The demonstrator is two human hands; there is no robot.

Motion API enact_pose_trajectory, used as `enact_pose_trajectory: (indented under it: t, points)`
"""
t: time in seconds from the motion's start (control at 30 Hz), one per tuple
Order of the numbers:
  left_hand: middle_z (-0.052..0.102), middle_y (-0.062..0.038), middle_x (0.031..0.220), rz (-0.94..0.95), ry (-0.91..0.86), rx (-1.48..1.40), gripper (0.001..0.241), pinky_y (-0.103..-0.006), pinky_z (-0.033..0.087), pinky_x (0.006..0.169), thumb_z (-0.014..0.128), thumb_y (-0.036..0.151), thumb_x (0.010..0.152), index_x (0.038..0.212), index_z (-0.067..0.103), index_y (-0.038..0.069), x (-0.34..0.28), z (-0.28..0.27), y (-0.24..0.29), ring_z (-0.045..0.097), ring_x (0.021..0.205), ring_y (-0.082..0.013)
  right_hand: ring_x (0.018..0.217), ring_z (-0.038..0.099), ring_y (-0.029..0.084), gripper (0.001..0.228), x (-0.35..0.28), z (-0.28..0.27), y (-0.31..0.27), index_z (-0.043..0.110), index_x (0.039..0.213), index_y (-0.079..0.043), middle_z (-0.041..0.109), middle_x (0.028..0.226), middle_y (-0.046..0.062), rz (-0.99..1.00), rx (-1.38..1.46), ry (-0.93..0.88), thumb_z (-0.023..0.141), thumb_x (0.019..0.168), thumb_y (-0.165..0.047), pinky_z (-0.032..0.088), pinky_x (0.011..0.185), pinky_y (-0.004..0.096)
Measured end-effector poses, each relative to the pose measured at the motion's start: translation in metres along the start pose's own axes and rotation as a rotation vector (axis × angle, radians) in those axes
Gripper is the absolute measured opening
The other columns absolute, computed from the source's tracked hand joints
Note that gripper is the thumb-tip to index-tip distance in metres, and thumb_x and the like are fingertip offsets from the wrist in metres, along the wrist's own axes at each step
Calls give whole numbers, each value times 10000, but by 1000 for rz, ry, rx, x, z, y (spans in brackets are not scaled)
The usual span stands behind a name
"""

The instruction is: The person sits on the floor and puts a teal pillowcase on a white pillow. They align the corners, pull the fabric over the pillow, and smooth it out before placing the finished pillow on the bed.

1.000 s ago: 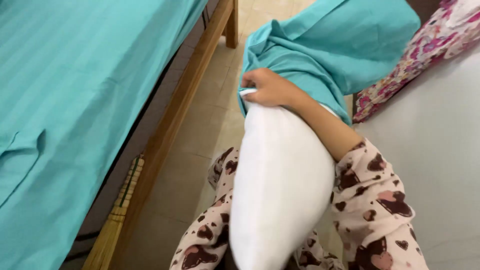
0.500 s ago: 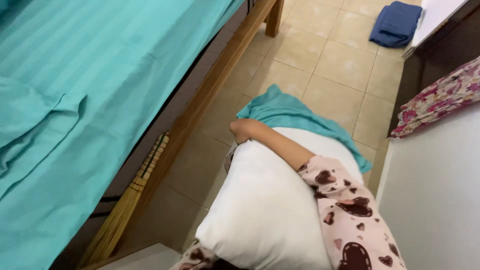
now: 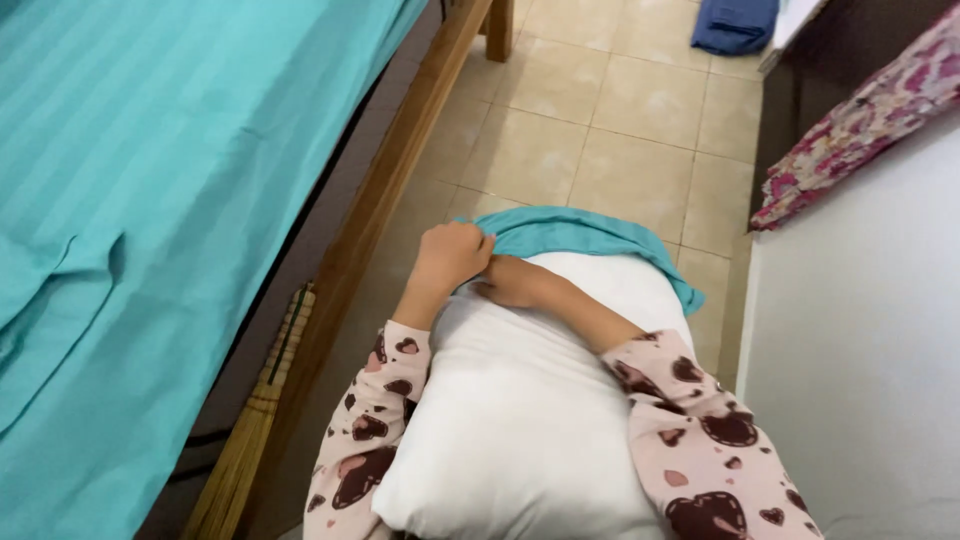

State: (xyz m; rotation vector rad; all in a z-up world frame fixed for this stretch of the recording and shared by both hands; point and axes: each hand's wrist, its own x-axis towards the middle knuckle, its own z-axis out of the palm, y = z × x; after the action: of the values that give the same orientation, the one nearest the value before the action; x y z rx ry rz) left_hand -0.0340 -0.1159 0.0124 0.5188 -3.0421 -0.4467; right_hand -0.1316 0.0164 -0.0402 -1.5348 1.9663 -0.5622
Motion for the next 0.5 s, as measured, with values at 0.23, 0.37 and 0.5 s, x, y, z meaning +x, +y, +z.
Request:
enact_pose_trajectory:
  t: [0.23, 0.37, 0.5]
  points:
    - [435, -279, 1458, 521, 389, -246, 770, -566, 405, 1017, 752, 408, 801, 1416, 493, 24, -1, 76, 52, 456, 1281, -448, 1266, 509, 420, 531, -154, -71, 101, 622, 1210, -44, 574, 1349, 238, 221, -251, 542, 710, 688, -10, 424, 1059, 472]
    - [465, -177, 1518, 443, 340, -145, 565, -592, 326, 1131, 723, 293, 870, 1360, 535, 83, -7, 97, 49, 447, 1401, -367, 1161, 595, 383, 325, -191, -37, 194, 678, 1113, -59, 653, 1195, 169, 486, -243, 731, 724, 792, -53, 491, 972, 460]
    - [529, -205, 1415, 381, 442, -283, 653, -538, 424, 1036, 720, 250, 777, 1354, 522, 17, 6, 62, 38, 522, 1273, -395, 976, 676, 331, 184, -194, -48, 127, 717, 1030, -25, 704, 1072, 117, 287, -482, 1040, 736, 848, -6, 549, 809, 417]
